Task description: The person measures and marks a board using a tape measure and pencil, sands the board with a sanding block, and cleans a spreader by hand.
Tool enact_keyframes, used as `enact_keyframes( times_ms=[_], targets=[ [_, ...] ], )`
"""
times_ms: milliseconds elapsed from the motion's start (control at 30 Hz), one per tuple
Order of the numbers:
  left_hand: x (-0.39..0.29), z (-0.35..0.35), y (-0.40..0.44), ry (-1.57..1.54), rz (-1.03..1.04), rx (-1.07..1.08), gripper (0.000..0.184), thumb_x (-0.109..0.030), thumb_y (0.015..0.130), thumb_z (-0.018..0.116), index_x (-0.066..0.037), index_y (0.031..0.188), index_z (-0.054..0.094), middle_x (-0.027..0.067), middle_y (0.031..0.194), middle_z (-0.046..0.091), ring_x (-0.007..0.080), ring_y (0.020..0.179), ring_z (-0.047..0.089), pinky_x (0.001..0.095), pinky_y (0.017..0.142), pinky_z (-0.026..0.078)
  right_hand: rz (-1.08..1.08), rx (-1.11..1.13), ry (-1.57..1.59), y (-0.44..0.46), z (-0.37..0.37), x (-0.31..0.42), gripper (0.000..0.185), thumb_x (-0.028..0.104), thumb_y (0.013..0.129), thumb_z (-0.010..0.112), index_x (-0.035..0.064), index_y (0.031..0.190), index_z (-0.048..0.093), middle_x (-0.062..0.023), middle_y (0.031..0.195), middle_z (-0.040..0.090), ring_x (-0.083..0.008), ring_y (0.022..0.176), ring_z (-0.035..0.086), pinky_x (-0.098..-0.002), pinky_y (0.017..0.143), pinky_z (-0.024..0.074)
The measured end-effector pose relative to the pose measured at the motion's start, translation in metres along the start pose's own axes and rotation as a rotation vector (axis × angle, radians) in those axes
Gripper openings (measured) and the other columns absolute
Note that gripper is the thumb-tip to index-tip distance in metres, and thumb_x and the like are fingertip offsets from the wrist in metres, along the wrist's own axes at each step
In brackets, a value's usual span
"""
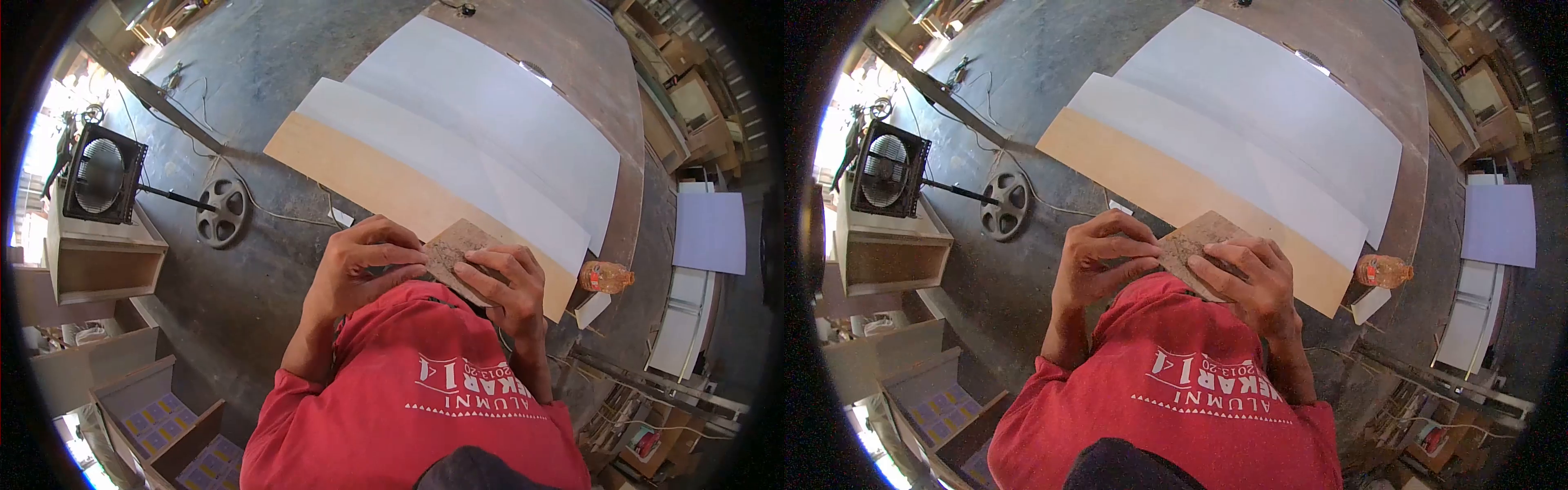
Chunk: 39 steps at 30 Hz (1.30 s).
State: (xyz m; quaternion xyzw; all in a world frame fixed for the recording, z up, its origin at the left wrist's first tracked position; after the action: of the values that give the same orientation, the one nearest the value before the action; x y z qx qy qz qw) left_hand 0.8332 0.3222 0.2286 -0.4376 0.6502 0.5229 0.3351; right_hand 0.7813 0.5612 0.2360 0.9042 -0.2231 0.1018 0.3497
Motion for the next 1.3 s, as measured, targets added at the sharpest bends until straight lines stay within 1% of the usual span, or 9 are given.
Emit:
enact_keyframes(
  times_ms=[33, 100, 367, 433, 700, 933, 1000, 1133, 1300],
  targets=[
    [0.002, -0.001, 0.001, 0.0, 0.002, 0.008, 0.023, 0.0, 0.071, 0.08, -0.005, 0.093, 0.075, 0.0082, 0.092, 0.069, 0.0185, 0.088, 0.065, 0.0308, 0.074, 0.052, 0.019, 0.009, -0.017, -0.001, 0.0, 0.0, 0.031, 0.014, 0.071, 0.068, 0.0133, 0.101, 0.075, -0.0049, 0.1, 0.069, -0.0247, 0.088, 0.064, -0.0368, 0.073, 0.0505],
    [0.006, -0.004, 0.002, 0.062, -0.028, 0.102, 0.021, -0.003, 0.072, 0.08, -0.006, 0.092, 0.076, 0.0072, 0.092, 0.069, 0.0187, 0.084, 0.064, 0.0314, 0.071, 0.052, 0.035, 0.023, -0.016, -0.002, -0.001, 0.0, 0.031, 0.013, 0.071, 0.067, 0.0133, 0.101, 0.075, -0.0045, 0.1, 0.069, -0.0244, 0.088, 0.064, -0.037, 0.075, 0.0502],
    [0.02, 0.001, 0.003, 0.073, -0.086, 0.157, 0.019, -0.004, 0.071, 0.081, -0.006, 0.089, 0.073, 0.0061, 0.088, 0.067, 0.019, 0.081, 0.064, 0.0316, 0.069, 0.051, 0.095, 0.032, 0.042, -0.01, 0.002, -0.005, 0.031, 0.007, 0.072, 0.067, 0.0139, 0.101, 0.075, -0.0042, 0.098, 0.069, -0.0237, 0.088, 0.064, -0.0372, 0.076, 0.0495],
    [0.02, -0.001, 0.005, 0.075, -0.105, 0.173, 0.018, -0.005, 0.071, 0.081, -0.005, 0.087, 0.072, 0.0062, 0.088, 0.067, 0.0192, 0.081, 0.064, 0.032, 0.069, 0.051, 0.12, 0.043, 0.078, -0.013, 0.003, -0.008, 0.032, 0.013, 0.07, 0.071, 0.0184, 0.101, 0.074, 0.001, 0.098, 0.068, -0.0205, 0.088, 0.062, -0.0357, 0.078, 0.049],
    [0.036, -0.01, 0.001, -0.218, -0.285, 0.698, 0.017, -0.009, 0.081, 0.073, 0.001, 0.089, 0.062, 0.0084, 0.086, 0.062, 0.0208, 0.08, 0.06, 0.0322, 0.073, 0.047, 0.128, 0.268, 0.296, -0.016, 0.005, -0.012, 0.046, 0.003, 0.064, 0.071, 0.0192, 0.106, 0.073, 0.0005, 0.103, 0.068, -0.0228, 0.09, 0.062, -0.0365, 0.078, 0.0482],
    [0.041, -0.005, -0.007, -0.215, -0.268, 0.583, 0.013, -0.009, 0.085, 0.065, 0.0, 0.091, 0.057, 0.0095, 0.087, 0.058, 0.0241, 0.081, 0.057, 0.0345, 0.073, 0.046, 0.148, 0.227, 0.286, -0.013, 0.007, -0.012, 0.049, 0.001, 0.062, 0.07, 0.019, 0.107, 0.073, -0.0008, 0.101, 0.067, -0.0243, 0.089, 0.062, -0.0389, 0.076, 0.0497],
    [0.037, -0.004, -0.004, -0.081, -0.167, 0.473, 0.012, -0.006, 0.083, 0.063, 0.0, 0.088, 0.054, 0.0102, 0.084, 0.056, 0.0275, 0.077, 0.055, 0.0358, 0.071, 0.045, 0.175, 0.234, 0.283, -0.014, 0.009, -0.014, 0.047, 0.001, 0.063, 0.07, 0.0187, 0.107, 0.073, -0.0013, 0.102, 0.067, -0.0245, 0.089, 0.062, -0.0389, 0.076, 0.0502],
    [0.038, -0.004, -0.003, -0.002, -0.182, 0.425, 0.012, -0.003, 0.08, 0.062, 0.0, 0.086, 0.052, 0.0107, 0.082, 0.054, 0.0302, 0.075, 0.054, 0.0373, 0.069, 0.044, 0.232, 0.228, 0.256, -0.013, 0.013, -0.012, 0.042, 0.004, 0.066, 0.072, 0.0182, 0.105, 0.073, -0.0017, 0.102, 0.067, -0.0241, 0.089, 0.062, -0.0387, 0.079, 0.0511],
    [0.038, -0.002, -0.007, 0.04, -0.155, 0.454, 0.013, -0.003, 0.079, 0.063, 0.0, 0.086, 0.052, 0.0108, 0.082, 0.054, 0.0316, 0.077, 0.054, 0.0381, 0.068, 0.044, 0.104, 0.194, 0.093, -0.009, 0.011, -0.01, 0.035, 0.007, 0.069, 0.071, 0.0183, 0.103, 0.074, -0.0011, 0.1, 0.067, -0.0237, 0.089, 0.062, -0.039, 0.081, 0.0513]
  ],
)
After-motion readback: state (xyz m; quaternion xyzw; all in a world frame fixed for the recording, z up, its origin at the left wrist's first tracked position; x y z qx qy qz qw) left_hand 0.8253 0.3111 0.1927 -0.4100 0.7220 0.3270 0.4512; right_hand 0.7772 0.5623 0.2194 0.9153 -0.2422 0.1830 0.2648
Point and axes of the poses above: each hand's wrist, its own y-axis towards the middle knuckle, its own z-axis out of the palm, x = y × z, the point moved 1 cm from there along y, towards the middle knuckle
